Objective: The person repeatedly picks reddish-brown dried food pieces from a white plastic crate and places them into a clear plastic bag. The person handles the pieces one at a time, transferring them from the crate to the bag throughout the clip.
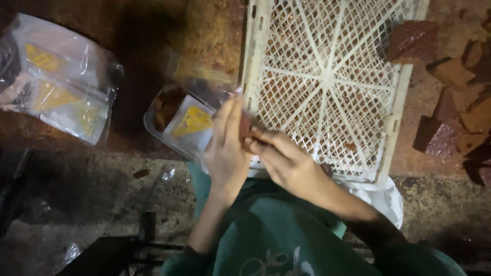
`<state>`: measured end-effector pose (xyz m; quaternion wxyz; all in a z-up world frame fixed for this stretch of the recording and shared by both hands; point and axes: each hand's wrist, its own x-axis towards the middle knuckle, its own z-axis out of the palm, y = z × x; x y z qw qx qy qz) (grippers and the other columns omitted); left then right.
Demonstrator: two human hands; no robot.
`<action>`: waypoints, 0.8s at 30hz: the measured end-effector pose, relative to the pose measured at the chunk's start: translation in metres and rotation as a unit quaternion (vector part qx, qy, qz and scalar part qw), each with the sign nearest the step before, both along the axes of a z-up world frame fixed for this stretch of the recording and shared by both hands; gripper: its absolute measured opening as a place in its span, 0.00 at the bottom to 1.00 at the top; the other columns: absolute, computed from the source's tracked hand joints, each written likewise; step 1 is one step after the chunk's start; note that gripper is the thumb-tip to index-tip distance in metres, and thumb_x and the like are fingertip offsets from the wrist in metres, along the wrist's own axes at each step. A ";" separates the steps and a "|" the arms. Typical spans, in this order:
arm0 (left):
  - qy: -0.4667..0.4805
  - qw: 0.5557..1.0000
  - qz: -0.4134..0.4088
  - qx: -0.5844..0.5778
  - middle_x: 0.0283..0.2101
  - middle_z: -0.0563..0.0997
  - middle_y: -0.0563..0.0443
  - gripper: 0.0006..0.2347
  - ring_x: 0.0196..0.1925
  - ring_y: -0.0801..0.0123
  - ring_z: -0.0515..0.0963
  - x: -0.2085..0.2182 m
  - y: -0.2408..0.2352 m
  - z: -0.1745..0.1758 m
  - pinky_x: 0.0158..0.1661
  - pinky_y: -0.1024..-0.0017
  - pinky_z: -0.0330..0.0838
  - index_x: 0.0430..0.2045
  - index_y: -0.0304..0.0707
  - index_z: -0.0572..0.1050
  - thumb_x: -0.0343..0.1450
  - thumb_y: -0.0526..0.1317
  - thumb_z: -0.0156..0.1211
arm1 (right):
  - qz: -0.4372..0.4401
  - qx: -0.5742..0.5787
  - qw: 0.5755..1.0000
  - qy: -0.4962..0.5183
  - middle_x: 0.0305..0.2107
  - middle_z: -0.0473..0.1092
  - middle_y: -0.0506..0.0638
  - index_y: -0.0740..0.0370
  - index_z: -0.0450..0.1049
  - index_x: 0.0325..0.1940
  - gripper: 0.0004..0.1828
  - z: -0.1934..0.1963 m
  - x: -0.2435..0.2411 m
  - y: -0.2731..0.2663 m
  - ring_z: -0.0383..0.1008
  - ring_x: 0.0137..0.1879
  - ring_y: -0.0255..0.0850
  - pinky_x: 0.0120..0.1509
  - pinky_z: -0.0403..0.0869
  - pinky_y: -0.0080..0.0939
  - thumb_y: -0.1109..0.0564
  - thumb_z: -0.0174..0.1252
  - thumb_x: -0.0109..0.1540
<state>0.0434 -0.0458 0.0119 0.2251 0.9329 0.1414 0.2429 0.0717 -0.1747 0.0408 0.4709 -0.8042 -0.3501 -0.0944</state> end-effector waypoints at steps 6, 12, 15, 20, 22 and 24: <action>-0.044 0.984 -0.049 -0.164 0.56 0.81 0.60 0.31 0.53 0.56 0.84 0.004 0.011 0.012 0.48 0.64 0.79 0.55 0.57 0.79 0.53 0.35 0.71 | 0.016 0.038 0.999 0.014 0.40 0.78 0.61 0.69 0.82 0.39 0.09 0.031 0.025 -0.035 0.82 0.43 0.57 0.47 0.81 0.50 0.74 0.63 0.57; -0.154 0.988 0.026 -0.018 0.34 0.85 0.50 0.09 0.31 0.58 0.86 0.015 0.021 -0.022 0.39 0.70 0.77 0.34 0.41 0.87 0.62 0.32 0.76 | -0.072 0.121 0.985 -0.099 0.33 0.75 0.66 0.74 0.82 0.31 0.02 -0.010 0.004 -0.062 0.80 0.38 0.59 0.43 0.80 0.55 0.71 0.68 0.55; -0.095 0.994 0.055 -0.003 0.48 0.82 0.69 0.14 0.36 0.71 0.86 0.016 0.009 -0.019 0.37 0.74 0.78 0.40 0.55 0.84 0.62 0.35 0.71 | -0.089 0.128 0.977 -0.149 0.32 0.76 0.64 0.70 0.83 0.31 0.02 -0.001 -0.001 -0.037 0.81 0.37 0.58 0.43 0.81 0.52 0.71 0.67 0.55; -0.117 0.991 -0.017 -0.065 0.55 0.80 0.57 0.19 0.56 0.68 0.83 0.020 -0.008 0.004 0.54 0.76 0.79 0.52 0.46 0.80 0.69 0.25 0.64 | -0.007 0.054 0.998 -0.031 0.40 0.77 0.63 0.71 0.82 0.41 0.11 0.004 -0.009 -0.019 0.82 0.45 0.58 0.45 0.82 0.50 0.75 0.62 0.57; -0.104 0.988 -0.032 -0.106 0.58 0.78 0.55 0.20 0.57 0.61 0.82 0.020 -0.006 0.004 0.52 0.69 0.81 0.55 0.45 0.78 0.69 0.25 0.65 | 0.021 0.066 0.998 0.004 0.41 0.76 0.64 0.71 0.81 0.44 0.13 0.002 -0.002 -0.032 0.81 0.48 0.59 0.49 0.80 0.53 0.75 0.61 0.57; -0.091 0.984 -0.046 -0.148 0.60 0.77 0.54 0.21 0.58 0.54 0.81 0.018 -0.009 0.005 0.50 0.63 0.82 0.57 0.43 0.76 0.69 0.25 0.66 | 0.049 0.076 0.995 0.040 0.42 0.75 0.65 0.71 0.80 0.46 0.14 -0.008 0.004 -0.047 0.80 0.51 0.60 0.52 0.79 0.56 0.74 0.60 0.57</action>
